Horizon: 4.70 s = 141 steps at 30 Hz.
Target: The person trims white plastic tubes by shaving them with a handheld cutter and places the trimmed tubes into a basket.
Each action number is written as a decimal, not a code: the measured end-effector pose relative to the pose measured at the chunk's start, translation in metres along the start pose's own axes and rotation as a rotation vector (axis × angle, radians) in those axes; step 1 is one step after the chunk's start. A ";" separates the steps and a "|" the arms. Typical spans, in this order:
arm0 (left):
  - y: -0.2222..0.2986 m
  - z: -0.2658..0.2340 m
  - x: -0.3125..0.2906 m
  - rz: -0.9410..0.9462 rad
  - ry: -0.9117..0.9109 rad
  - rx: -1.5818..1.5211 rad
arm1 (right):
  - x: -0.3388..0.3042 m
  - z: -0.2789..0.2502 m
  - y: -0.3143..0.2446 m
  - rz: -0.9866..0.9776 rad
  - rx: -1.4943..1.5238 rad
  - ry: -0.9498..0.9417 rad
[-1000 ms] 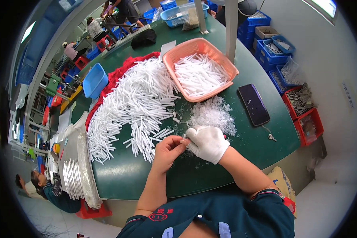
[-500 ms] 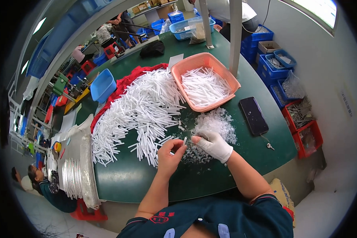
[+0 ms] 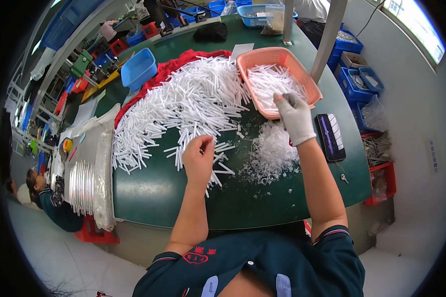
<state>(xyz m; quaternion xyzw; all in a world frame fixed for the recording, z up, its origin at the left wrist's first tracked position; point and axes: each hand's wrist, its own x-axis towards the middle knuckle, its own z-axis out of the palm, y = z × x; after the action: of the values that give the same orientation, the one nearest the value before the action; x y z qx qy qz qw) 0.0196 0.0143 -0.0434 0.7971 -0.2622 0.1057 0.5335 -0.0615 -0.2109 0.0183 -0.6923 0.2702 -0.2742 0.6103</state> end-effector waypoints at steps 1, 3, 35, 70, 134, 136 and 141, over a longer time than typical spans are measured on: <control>-0.005 -0.004 0.003 -0.010 0.045 0.036 | 0.006 -0.003 0.001 0.031 0.088 0.024; -0.011 -0.006 0.005 -0.040 0.004 0.061 | 0.004 0.005 0.004 0.029 0.103 -0.003; -0.010 0.025 0.000 0.370 -0.458 0.498 | -0.092 0.026 0.057 -0.325 0.046 -0.192; 0.029 0.014 -0.020 -0.471 -0.716 -0.567 | -0.078 0.014 0.051 0.199 0.259 -0.422; 0.028 0.022 -0.027 0.365 -0.312 -0.042 | -0.086 0.010 0.034 -0.286 -0.516 -0.376; 0.028 0.022 -0.027 0.385 -0.323 -0.034 | -0.086 0.010 0.033 -0.304 -0.584 -0.387; 0.030 0.022 -0.026 0.385 -0.339 -0.043 | -0.085 0.008 0.030 -0.290 -0.612 -0.408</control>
<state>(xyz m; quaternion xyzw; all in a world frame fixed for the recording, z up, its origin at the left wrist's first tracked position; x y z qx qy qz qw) -0.0204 -0.0061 -0.0399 0.7273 -0.4969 0.0647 0.4689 -0.1172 -0.1482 -0.0170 -0.9135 0.1123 -0.1211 0.3717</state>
